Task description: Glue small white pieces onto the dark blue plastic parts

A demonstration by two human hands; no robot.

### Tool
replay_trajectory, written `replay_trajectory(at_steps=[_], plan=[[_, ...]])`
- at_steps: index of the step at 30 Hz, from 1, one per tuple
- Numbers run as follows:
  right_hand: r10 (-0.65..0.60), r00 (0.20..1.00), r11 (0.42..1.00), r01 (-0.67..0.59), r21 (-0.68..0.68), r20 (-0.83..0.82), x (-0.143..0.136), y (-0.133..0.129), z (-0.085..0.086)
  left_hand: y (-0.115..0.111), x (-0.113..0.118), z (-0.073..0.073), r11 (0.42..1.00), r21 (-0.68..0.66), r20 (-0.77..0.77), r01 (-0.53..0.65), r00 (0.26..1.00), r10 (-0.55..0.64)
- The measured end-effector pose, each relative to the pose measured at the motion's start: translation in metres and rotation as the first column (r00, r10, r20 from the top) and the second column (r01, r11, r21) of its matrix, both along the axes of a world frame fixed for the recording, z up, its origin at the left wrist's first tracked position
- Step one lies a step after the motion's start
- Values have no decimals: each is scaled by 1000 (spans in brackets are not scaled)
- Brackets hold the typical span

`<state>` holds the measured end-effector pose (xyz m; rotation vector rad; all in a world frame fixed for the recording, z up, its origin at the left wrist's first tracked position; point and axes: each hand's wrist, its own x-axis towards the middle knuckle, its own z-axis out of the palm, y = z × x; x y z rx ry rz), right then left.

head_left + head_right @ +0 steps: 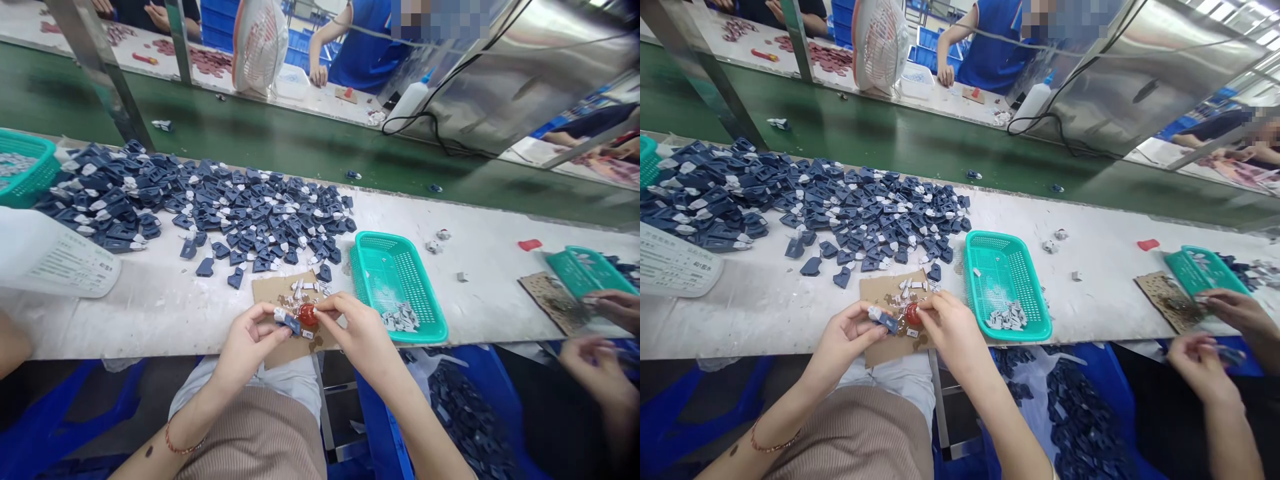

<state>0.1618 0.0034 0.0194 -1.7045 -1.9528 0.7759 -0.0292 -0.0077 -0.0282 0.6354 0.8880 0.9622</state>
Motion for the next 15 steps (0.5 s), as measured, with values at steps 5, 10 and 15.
replay_trajectory(at_steps=[5, 10, 15], plan=[[-267, 839, 948, 140, -286, -474, 4, -2, 15, 1, 7, 8, 1000, 11, 19, -9, 1000, 9], [-353, 723, 905, 102, -413, -594, -8, -8, 24, -1, 11, 17, 998, 39, 57, -39, 998, 37], [-340, 709, 905, 68, -420, -617, -19, -9, 29, -3, 9, 21, 997, 57, 58, -51, 997, 48]])
